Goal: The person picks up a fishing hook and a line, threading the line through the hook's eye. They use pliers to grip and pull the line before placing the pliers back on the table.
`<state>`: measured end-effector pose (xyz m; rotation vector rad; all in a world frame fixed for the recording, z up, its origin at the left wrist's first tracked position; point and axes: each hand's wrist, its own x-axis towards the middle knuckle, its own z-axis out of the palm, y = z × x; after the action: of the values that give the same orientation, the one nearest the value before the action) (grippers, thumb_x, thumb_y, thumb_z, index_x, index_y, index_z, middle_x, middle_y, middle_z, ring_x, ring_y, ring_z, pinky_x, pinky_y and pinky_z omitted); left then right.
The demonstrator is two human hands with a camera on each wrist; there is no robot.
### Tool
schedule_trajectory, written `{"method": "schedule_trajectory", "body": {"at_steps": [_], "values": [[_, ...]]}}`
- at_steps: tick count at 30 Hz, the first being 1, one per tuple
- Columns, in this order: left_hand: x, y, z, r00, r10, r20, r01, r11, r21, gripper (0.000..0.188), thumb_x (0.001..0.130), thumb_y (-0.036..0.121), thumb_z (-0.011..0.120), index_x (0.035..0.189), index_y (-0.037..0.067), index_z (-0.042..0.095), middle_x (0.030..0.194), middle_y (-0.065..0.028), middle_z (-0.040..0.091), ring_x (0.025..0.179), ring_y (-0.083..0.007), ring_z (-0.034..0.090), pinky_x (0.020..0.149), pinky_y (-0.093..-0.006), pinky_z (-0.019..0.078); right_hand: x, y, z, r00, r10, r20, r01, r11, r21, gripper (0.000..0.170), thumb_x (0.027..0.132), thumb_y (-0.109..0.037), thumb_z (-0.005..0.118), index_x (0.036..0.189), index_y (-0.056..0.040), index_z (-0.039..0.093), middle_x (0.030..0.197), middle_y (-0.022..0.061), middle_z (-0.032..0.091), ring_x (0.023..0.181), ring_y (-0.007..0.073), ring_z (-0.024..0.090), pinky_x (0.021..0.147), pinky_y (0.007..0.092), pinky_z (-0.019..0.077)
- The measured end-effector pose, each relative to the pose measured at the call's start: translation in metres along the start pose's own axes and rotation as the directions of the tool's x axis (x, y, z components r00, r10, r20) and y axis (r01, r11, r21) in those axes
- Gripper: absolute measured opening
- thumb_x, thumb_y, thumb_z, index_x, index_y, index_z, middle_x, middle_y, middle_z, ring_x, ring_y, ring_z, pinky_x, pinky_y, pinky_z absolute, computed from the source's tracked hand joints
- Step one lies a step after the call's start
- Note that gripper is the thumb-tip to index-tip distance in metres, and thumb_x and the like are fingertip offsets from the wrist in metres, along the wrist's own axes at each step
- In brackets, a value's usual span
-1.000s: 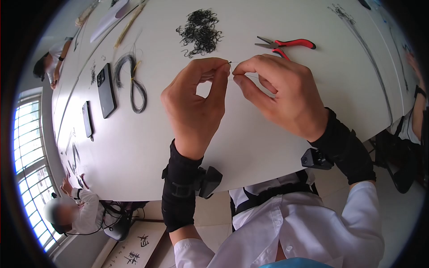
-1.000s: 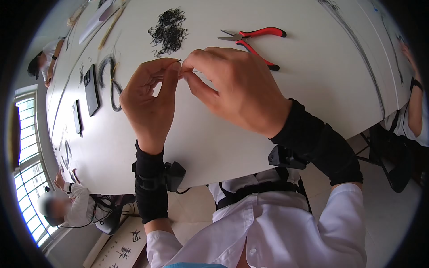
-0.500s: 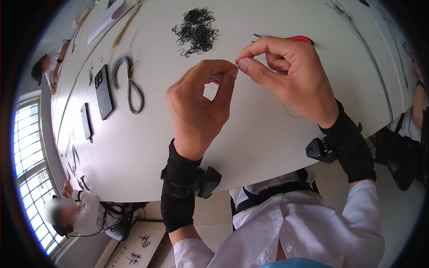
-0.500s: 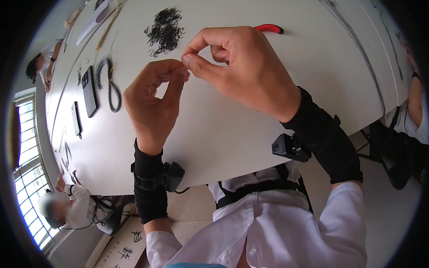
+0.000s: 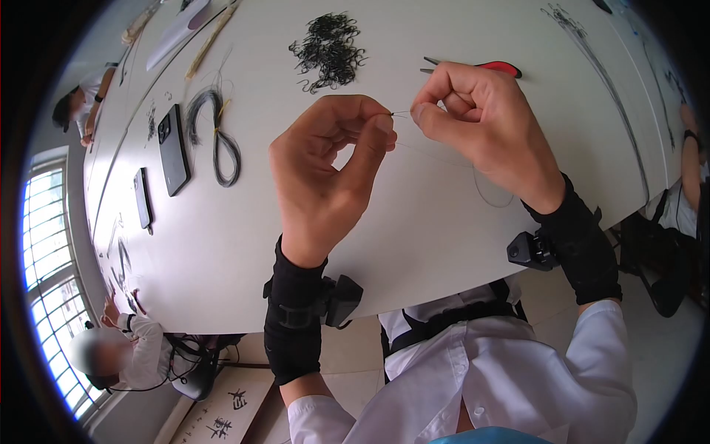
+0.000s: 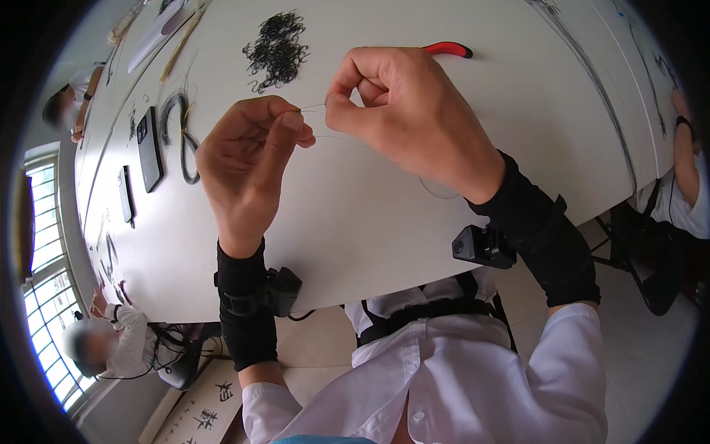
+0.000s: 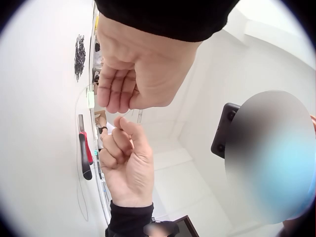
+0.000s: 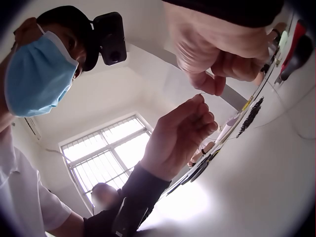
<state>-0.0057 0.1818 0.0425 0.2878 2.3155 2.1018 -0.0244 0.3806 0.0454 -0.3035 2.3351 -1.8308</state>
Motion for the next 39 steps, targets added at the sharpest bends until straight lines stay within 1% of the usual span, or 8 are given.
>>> {"method": "schedule_trajectory", "body": {"at_steps": [6, 9, 10, 14, 16, 18, 23, 39], "values": [[0.000, -0.001, 0.004, 0.995, 0.044, -0.089, -0.042, 0.999, 0.033, 0.009, 0.094, -0.001, 0.070, 0.099, -0.008, 0.067, 0.088, -0.0083, 0.072, 0.079, -0.0139, 0.070, 0.078, -0.0270, 0.0574, -0.006, 0.000, 0.006, 0.994, -0.112, -0.013, 0.108, 0.981, -0.161, 0.009, 0.082, -0.006, 0.071, 0.081, -0.0041, 0.062, 0.055, -0.0013, 0.047, 0.048, 0.0073, 0.044, 0.047, 0.0272, 0.0339], [0.001, -0.006, 0.006, 0.977, 0.149, -0.153, -0.122, 0.977, 0.175, 0.009, 0.091, -0.002, 0.071, 0.099, -0.005, 0.068, 0.087, -0.0073, 0.073, 0.077, -0.0136, 0.071, 0.075, -0.0264, 0.0572, -0.008, 0.004, 0.017, 0.893, -0.448, -0.034, 0.399, 0.827, -0.396, 0.010, 0.083, 0.000, 0.071, 0.088, -0.0044, 0.064, 0.057, -0.0022, 0.039, 0.049, 0.0051, 0.034, 0.048, 0.0261, 0.0275], [0.002, -0.008, 0.007, 0.966, 0.195, -0.171, -0.153, 0.960, 0.233, 0.009, 0.090, -0.003, 0.072, 0.098, -0.004, 0.068, 0.087, -0.0069, 0.073, 0.076, -0.0136, 0.071, 0.073, -0.0261, 0.0571, -0.008, 0.006, 0.020, 0.844, -0.535, -0.034, 0.466, 0.763, -0.449, 0.016, 0.080, 0.003, 0.074, 0.089, -0.0042, 0.064, 0.062, 0.0016, 0.048, 0.048, 0.0097, 0.039, 0.048, 0.0276, 0.0328], [0.006, -0.013, 0.006, 0.879, 0.475, -0.046, -0.338, 0.689, 0.641, 0.014, 0.084, -0.006, 0.073, 0.095, 0.002, 0.069, 0.084, -0.0064, 0.072, 0.071, -0.0169, 0.070, 0.067, -0.0266, 0.0561, -0.004, 0.012, 0.022, 0.726, -0.686, -0.044, 0.574, 0.640, -0.512, 0.017, 0.081, 0.001, 0.076, 0.093, -0.0052, 0.064, 0.072, 0.0042, 0.060, 0.054, 0.0169, 0.050, 0.050, 0.0315, 0.0398], [0.006, -0.013, 0.007, 0.878, 0.478, -0.006, -0.367, 0.681, 0.633, 0.016, 0.081, -0.007, 0.073, 0.093, 0.004, 0.069, 0.083, -0.0066, 0.071, 0.070, -0.0188, 0.070, 0.065, -0.0272, 0.0556, -0.007, 0.005, 0.018, 0.758, -0.651, -0.047, 0.535, 0.661, -0.527, 0.016, 0.084, -0.005, 0.075, 0.094, -0.0073, 0.063, 0.077, 0.0093, 0.066, 0.066, 0.0266, 0.066, 0.055, 0.0377, 0.0495], [0.006, -0.013, 0.009, 0.890, 0.456, 0.010, -0.369, 0.705, 0.605, 0.015, 0.082, -0.006, 0.073, 0.093, 0.003, 0.069, 0.083, -0.0069, 0.072, 0.070, -0.0187, 0.070, 0.065, -0.0276, 0.0556, -0.003, 0.005, 0.012, 0.786, -0.616, -0.052, 0.525, 0.710, -0.468, 0.014, 0.086, -0.007, 0.075, 0.095, -0.0064, 0.064, 0.075, 0.0094, 0.066, 0.064, 0.0271, 0.065, 0.055, 0.0373, 0.0496], [0.005, -0.016, 0.011, 0.921, 0.390, 0.014, -0.339, 0.783, 0.522, 0.012, 0.084, -0.004, 0.075, 0.092, 0.003, 0.069, 0.083, -0.0076, 0.072, 0.070, -0.0186, 0.070, 0.065, -0.0278, 0.0555, 0.001, 0.003, 0.001, 0.938, -0.345, -0.025, 0.334, 0.924, -0.186, 0.007, 0.093, -0.007, 0.073, 0.099, -0.0029, 0.073, 0.059, -0.0069, 0.034, 0.055, 0.0020, 0.028, 0.051, 0.0244, 0.0235], [-0.001, -0.011, 0.010, 0.947, 0.322, 0.004, -0.308, 0.902, 0.301, 0.010, 0.084, -0.006, 0.074, 0.091, 0.000, 0.071, 0.085, -0.0083, 0.076, 0.076, -0.0159, 0.073, 0.072, -0.0267, 0.0576, 0.012, 0.020, -0.002, 0.991, -0.135, -0.013, 0.135, 0.989, 0.055, 0.016, 0.093, -0.018, 0.074, 0.095, -0.0023, 0.075, 0.057, -0.0079, 0.040, 0.053, 0.0010, 0.032, 0.048, 0.0237, 0.0258]]}}
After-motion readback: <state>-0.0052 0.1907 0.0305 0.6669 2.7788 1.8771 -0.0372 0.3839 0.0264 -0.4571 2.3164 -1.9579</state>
